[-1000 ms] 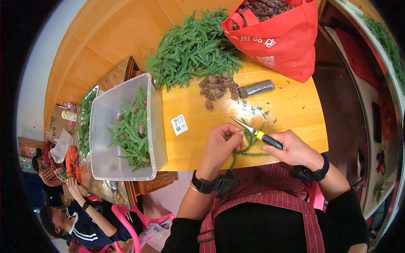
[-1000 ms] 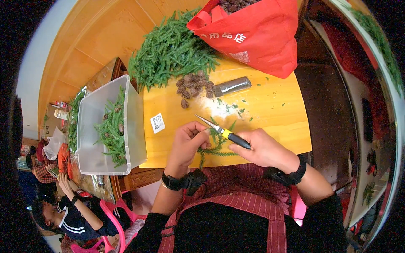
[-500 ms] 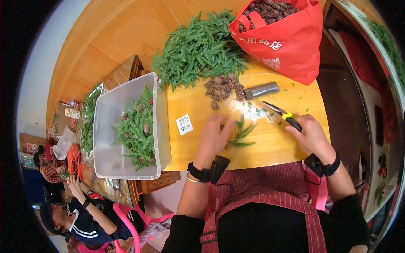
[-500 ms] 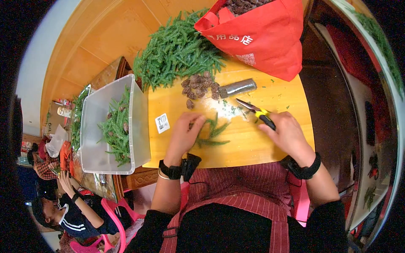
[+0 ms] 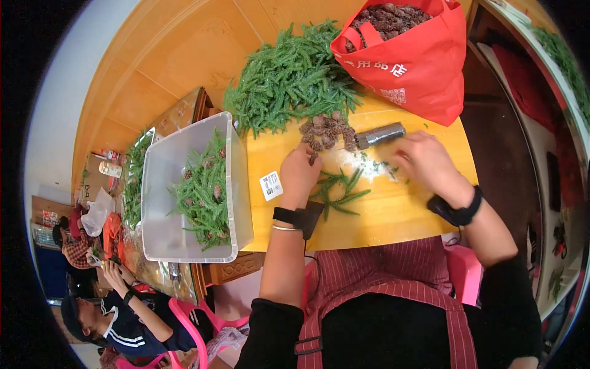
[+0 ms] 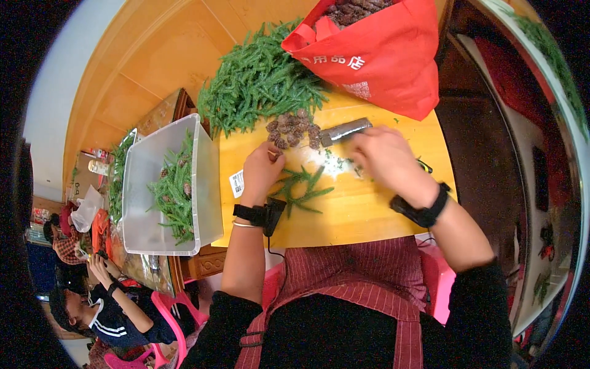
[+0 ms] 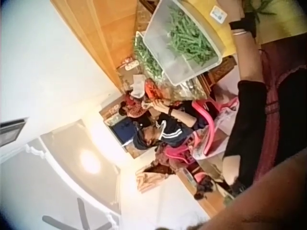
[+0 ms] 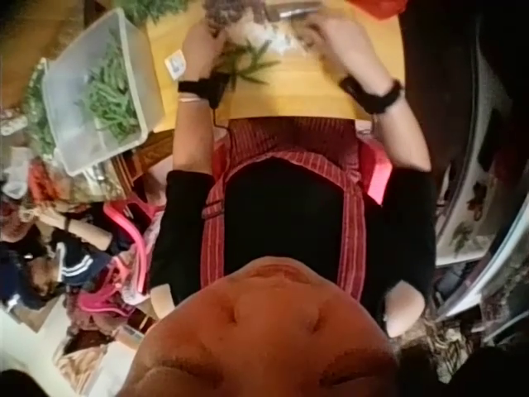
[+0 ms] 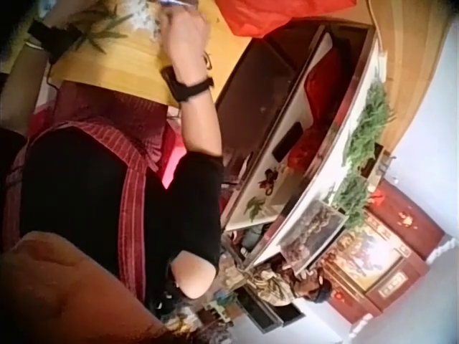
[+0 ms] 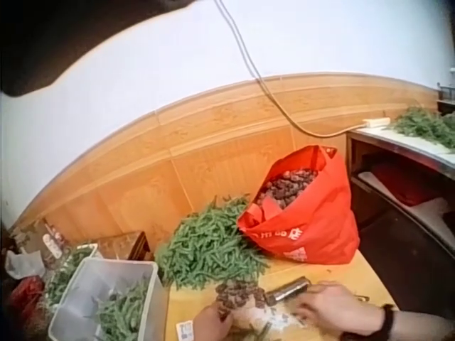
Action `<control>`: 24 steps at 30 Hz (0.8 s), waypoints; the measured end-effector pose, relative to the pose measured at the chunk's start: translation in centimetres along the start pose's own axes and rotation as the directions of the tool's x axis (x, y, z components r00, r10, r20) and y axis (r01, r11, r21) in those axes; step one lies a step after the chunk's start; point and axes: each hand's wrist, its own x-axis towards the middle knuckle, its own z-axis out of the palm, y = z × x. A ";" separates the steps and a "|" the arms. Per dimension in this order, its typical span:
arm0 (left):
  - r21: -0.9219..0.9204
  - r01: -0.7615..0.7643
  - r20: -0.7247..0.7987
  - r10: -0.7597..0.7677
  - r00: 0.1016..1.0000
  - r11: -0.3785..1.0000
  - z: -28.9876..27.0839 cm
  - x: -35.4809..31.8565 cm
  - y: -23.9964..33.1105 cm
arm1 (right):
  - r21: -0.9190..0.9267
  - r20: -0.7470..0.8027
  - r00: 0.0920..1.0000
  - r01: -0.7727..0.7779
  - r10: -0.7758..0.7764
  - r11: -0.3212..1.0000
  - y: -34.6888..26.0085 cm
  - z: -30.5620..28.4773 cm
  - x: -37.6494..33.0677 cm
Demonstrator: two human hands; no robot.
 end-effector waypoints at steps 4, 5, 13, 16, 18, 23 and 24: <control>-0.191 -0.038 -0.123 0.014 0.992 0.981 -1.3 -0.6 1.1 | -0.079 -0.072 0.988 0.128 -0.134 0.989 -1.4 4.1 4.8; -0.289 -0.066 -0.189 0.011 0.982 0.955 -1.8 -0.8 1.4 | -0.079 -0.078 0.988 0.129 -0.135 0.988 -1.2 5.5 5.7; -0.950 0.210 0.196 -0.085 0.977 0.229 -7.0 -5.0 6.3 | 0.029 -0.057 0.991 0.120 -0.118 0.992 -3.4 5.6 9.0; -0.975 0.212 0.211 -0.021 0.977 0.062 -6.8 -5.6 7.2 | 0.337 -0.327 0.922 0.320 -0.209 0.885 -4.3 2.8 10.1; -0.978 0.207 0.207 -0.008 0.978 -0.020 -6.7 -5.8 7.0 | 0.686 -0.211 0.976 0.116 0.044 0.719 -5.8 -0.4 8.9; -0.975 0.122 0.120 0.022 0.993 -0.184 -5.9 -6.4 7.7 | 0.969 -0.176 0.959 0.129 0.224 0.210 -7.0 -4.2 3.1; -0.974 0.122 0.120 0.022 0.993 -0.189 -5.9 -6.4 8.5 | 0.993 -0.113 0.961 0.101 0.253 0.062 -7.2 -4.4 1.8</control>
